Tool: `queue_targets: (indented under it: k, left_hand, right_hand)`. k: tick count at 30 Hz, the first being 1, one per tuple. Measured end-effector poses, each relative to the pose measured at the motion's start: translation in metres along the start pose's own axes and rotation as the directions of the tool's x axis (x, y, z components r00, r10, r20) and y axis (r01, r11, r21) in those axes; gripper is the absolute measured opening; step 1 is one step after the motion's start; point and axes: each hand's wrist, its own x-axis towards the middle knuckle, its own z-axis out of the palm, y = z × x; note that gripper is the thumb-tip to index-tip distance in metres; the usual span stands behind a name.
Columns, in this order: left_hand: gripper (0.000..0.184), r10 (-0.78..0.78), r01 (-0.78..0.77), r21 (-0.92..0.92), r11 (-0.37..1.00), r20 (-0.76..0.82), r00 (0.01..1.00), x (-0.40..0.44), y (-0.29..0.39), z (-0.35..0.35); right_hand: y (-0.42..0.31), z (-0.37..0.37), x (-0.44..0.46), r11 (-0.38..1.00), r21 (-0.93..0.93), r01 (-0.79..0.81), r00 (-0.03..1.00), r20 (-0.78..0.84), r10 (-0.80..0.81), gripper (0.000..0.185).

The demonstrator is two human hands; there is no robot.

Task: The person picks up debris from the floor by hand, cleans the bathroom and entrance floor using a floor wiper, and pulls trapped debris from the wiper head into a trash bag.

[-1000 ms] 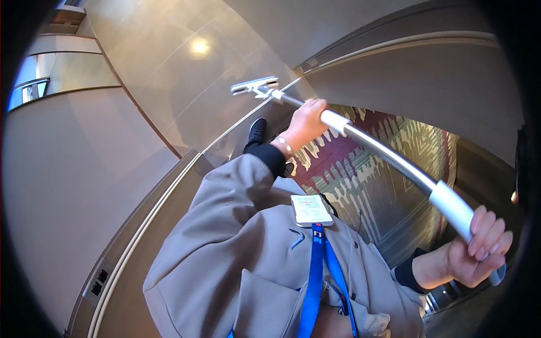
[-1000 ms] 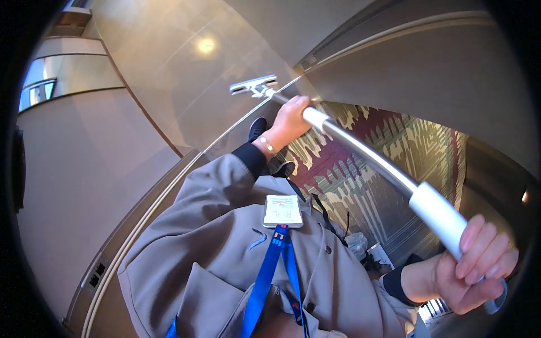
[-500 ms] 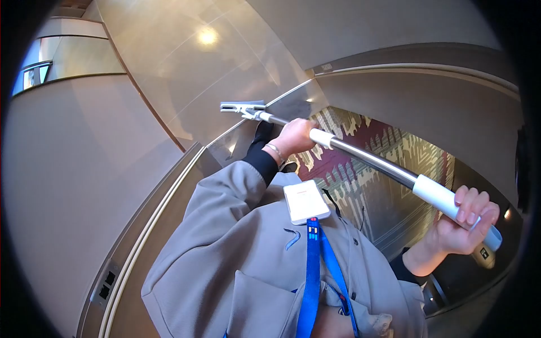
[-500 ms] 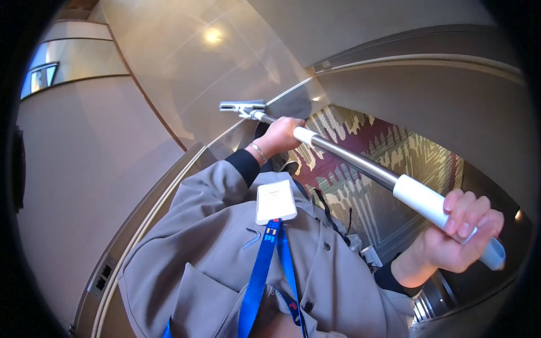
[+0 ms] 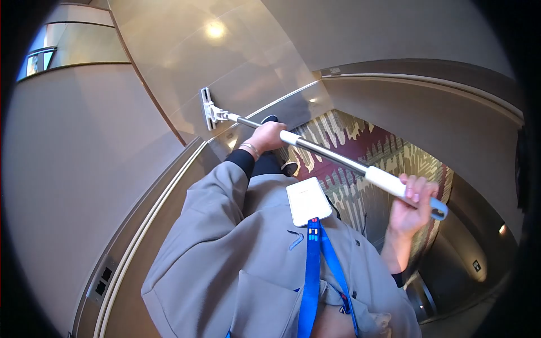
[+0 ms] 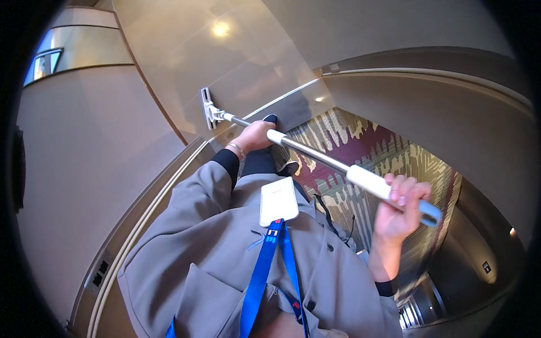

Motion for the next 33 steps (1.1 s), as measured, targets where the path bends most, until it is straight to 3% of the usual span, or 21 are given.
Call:
queue_targets:
  k: [4,10,18,22,25,27,30,32,33]
  left_hand:
    - [0.013,0.038,-0.040,-0.033,0.999,-0.041,0.998,0.016,0.021,-0.002]
    - [0.014,0.136,-0.150,-0.095,0.984,-0.144,0.980,0.066,0.094,0.008]
    - [0.015,0.233,-0.316,-0.156,0.936,-0.400,0.886,0.098,0.126,-0.007]
    - [0.018,0.274,-0.436,-0.176,0.882,-0.560,0.782,0.074,0.130,-0.023]
    - [0.020,0.271,-0.421,-0.169,0.891,-0.546,0.793,0.081,0.138,-0.025]
    - [0.020,0.266,-0.415,-0.189,0.890,-0.525,0.809,0.074,0.149,-0.036]
    - [0.020,0.291,-0.440,-0.196,0.876,-0.512,0.808,0.044,0.169,-0.040]
    - [0.019,0.322,-0.472,-0.186,0.862,-0.519,0.792,0.038,0.186,-0.037]
    - [0.016,0.333,-0.479,-0.178,0.859,-0.517,0.789,0.029,0.192,-0.037]
  right_hand:
    - [-0.025,0.007,0.012,0.996,-0.074,0.052,0.994,0.100,-0.044,0.017]
    - [-0.094,0.009,0.044,0.976,-0.182,0.123,0.973,0.217,-0.082,0.019]
    - [-0.139,0.034,0.048,0.857,-0.404,0.321,0.894,0.426,-0.134,0.018]
    - [-0.151,0.060,0.020,0.797,-0.440,0.414,0.838,0.526,-0.146,0.027]
    - [-0.157,0.062,0.007,0.755,-0.443,0.484,0.792,0.588,-0.163,0.029]
    - [-0.164,0.056,0.005,0.743,-0.393,0.542,0.761,0.605,-0.235,0.024]
    - [-0.182,0.063,-0.046,0.699,-0.429,0.572,0.817,0.381,-0.434,0.021]
    - [-0.200,0.055,-0.063,0.388,-0.650,0.654,0.740,0.443,-0.505,0.020]
    - [-0.207,0.059,-0.075,0.287,-0.658,0.696,0.696,0.518,-0.497,0.023]
